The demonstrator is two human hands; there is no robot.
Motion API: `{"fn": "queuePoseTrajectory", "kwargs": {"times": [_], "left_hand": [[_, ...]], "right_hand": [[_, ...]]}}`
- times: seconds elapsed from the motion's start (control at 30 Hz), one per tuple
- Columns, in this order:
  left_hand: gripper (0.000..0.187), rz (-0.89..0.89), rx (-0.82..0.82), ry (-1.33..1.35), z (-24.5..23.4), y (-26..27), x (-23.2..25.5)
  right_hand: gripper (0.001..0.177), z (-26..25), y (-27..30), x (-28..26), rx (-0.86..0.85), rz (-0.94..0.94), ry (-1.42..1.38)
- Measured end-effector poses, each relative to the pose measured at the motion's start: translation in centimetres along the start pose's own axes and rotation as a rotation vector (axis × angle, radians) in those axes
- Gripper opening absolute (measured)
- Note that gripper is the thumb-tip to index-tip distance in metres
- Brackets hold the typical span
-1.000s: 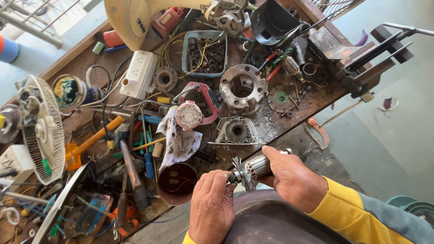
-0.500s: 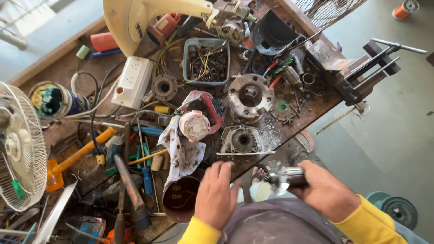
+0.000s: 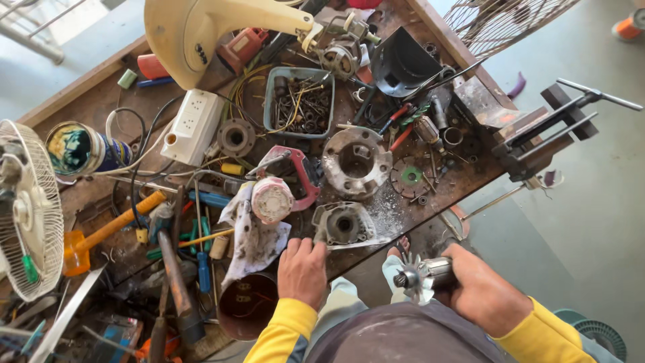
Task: The person uses a metal file to smooth the surface of a cylindrical electrical component. They then use a hammer to tap a small metal ring onto the component and apply a liquid from a bottle into the center. The person wipes the component with a cloth and repeats the filing and hammering actions.
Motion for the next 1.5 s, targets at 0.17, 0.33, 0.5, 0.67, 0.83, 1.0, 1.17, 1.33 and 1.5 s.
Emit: {"fn": "queuePoseTrajectory", "kwargs": {"times": [0.17, 0.33, 0.5, 0.67, 0.83, 1.0, 1.17, 1.33, 1.5], "left_hand": [[0.025, -0.167, -0.027, 0.002, 1.6, 0.5, 1.9], [0.035, -0.459, 0.213, -0.134, -4.2, 4.4, -2.5], [0.04, -0.757, 0.221, -0.083, -7.4, 5.6, -12.2], [0.046, -1.082, -0.183, 0.39, -1.5, 5.1, -18.0], [0.023, -0.734, 0.285, 0.49, -7.3, 4.4, -20.0], [0.017, -0.401, 0.342, 0.723, -9.3, 4.0, -14.8], [0.025, -0.291, -0.043, 0.842, -3.8, 0.8, -5.6], [0.021, -0.119, -0.166, 0.368, 4.4, -4.7, -2.7], [0.025, -0.197, -0.218, 0.337, 9.6, -6.0, -2.6]], "right_hand": [[0.02, -0.9, -3.9, -2.7, -0.004, 0.198, -0.042], [0.037, 2.5, -5.7, -3.1, -0.179, 0.304, 0.184], [0.029, 2.9, -8.8, -3.1, -0.011, 0.258, 0.158], [0.033, 3.4, -12.7, -1.0, -0.014, 0.22, 0.329], [0.024, 5.4, -14.3, 0.1, -0.107, 0.089, 0.25], [0.018, 6.9, -14.3, 0.9, -0.02, 0.047, 0.165], [0.016, 7.5, -14.0, 1.3, -0.008, 0.02, 0.178], [0.016, 7.4, -14.3, 1.2, -0.039, -0.039, 0.162], [0.011, 7.0, -14.3, 0.9, 0.084, -0.106, 0.12]]}}
Point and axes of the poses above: each hand's wrist, its own y-axis away from the middle knuckle, its own z-axis out of the palm, x = y × z, the point moved 8 cm from there along -y, towards the middle knuckle, and after that the axes turned 10 degrees about z, right-handed, at the moved point
